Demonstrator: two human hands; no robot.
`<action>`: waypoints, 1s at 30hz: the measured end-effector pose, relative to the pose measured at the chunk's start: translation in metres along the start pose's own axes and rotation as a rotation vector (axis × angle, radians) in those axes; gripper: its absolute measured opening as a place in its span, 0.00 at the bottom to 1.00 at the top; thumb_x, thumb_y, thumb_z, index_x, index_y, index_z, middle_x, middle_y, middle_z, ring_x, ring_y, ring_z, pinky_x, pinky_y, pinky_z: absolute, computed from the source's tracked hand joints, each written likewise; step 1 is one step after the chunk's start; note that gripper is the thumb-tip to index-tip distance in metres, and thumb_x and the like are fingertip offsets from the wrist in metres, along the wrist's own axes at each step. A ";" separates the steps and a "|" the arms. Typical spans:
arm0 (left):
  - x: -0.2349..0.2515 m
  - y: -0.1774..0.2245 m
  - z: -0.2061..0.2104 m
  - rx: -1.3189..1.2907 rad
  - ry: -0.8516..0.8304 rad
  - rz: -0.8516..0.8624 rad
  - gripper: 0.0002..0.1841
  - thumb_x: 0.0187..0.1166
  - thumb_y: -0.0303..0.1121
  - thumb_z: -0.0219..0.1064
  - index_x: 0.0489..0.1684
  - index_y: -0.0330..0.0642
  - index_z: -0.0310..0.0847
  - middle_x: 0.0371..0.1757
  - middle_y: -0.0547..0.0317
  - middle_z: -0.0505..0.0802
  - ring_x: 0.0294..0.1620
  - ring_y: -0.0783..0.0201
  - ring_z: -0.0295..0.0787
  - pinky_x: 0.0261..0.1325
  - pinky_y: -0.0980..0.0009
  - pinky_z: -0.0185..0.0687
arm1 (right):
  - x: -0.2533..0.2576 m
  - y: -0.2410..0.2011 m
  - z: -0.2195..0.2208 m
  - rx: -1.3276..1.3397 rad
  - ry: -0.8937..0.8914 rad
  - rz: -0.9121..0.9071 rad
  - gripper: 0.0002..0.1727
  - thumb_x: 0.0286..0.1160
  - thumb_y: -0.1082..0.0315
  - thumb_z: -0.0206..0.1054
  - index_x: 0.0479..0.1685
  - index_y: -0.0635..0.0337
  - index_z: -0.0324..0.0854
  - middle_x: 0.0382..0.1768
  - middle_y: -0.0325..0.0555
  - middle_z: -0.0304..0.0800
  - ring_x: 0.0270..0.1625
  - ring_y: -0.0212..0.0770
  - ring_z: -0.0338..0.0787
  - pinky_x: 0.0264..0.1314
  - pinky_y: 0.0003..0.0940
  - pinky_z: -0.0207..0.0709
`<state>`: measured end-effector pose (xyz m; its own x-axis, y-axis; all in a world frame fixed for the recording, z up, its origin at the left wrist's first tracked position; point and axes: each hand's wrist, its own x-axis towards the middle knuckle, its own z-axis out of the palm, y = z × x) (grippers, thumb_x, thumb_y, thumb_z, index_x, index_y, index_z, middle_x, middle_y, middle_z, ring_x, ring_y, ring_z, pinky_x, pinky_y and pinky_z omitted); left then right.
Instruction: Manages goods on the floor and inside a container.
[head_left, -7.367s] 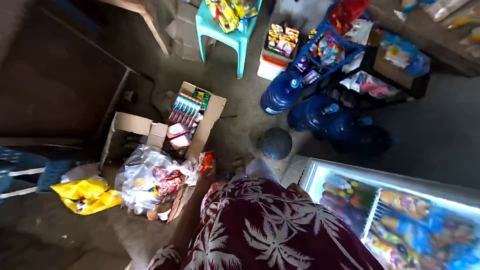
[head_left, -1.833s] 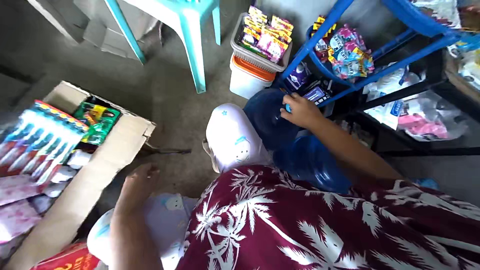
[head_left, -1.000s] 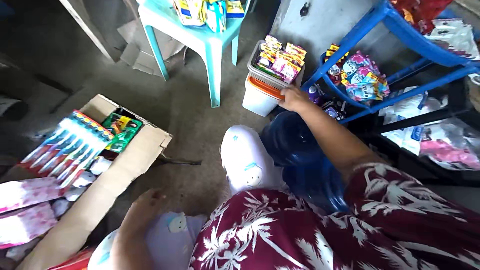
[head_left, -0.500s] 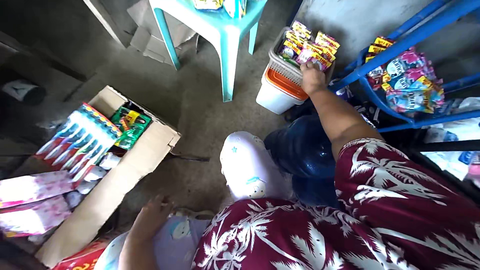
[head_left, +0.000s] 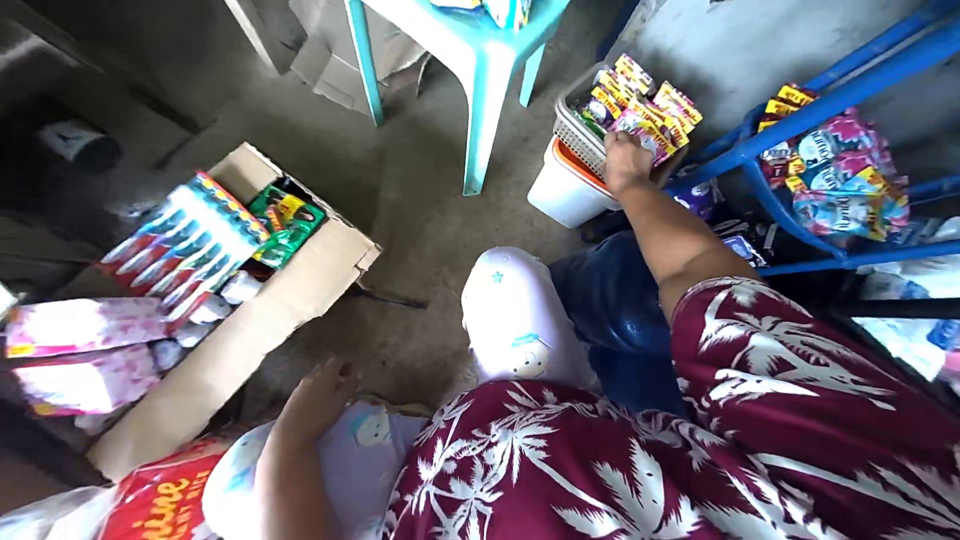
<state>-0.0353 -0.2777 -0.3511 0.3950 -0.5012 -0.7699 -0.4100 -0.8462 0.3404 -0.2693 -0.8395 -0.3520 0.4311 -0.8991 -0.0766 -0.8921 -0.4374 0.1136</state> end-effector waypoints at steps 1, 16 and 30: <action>0.000 -0.001 0.000 -0.002 0.007 0.007 0.22 0.89 0.37 0.60 0.76 0.34 0.74 0.69 0.35 0.86 0.70 0.39 0.84 0.75 0.40 0.73 | -0.006 0.001 -0.005 0.016 -0.004 -0.018 0.32 0.65 0.81 0.71 0.76 0.66 0.74 0.75 0.67 0.78 0.76 0.74 0.77 0.56 0.77 0.77; 0.005 -0.004 -0.005 -0.017 0.005 0.088 0.22 0.89 0.37 0.61 0.74 0.32 0.75 0.68 0.33 0.86 0.68 0.38 0.85 0.74 0.39 0.74 | -0.144 -0.076 -0.022 0.090 -0.063 -0.631 0.17 0.75 0.83 0.65 0.60 0.61 0.84 0.59 0.63 0.87 0.64 0.68 0.87 0.49 0.67 0.82; 0.004 -0.030 0.011 -0.001 -0.090 -0.110 0.24 0.88 0.41 0.61 0.78 0.38 0.73 0.69 0.42 0.87 0.65 0.43 0.87 0.72 0.42 0.78 | -0.085 -0.258 0.116 0.152 -0.355 -0.850 0.22 0.75 0.81 0.65 0.69 0.59 0.80 0.68 0.61 0.83 0.73 0.65 0.83 0.59 0.66 0.82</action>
<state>-0.0304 -0.2523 -0.3699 0.3626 -0.3873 -0.8477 -0.3676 -0.8952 0.2518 -0.0915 -0.6483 -0.4901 0.9032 -0.2084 -0.3751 -0.3146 -0.9161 -0.2486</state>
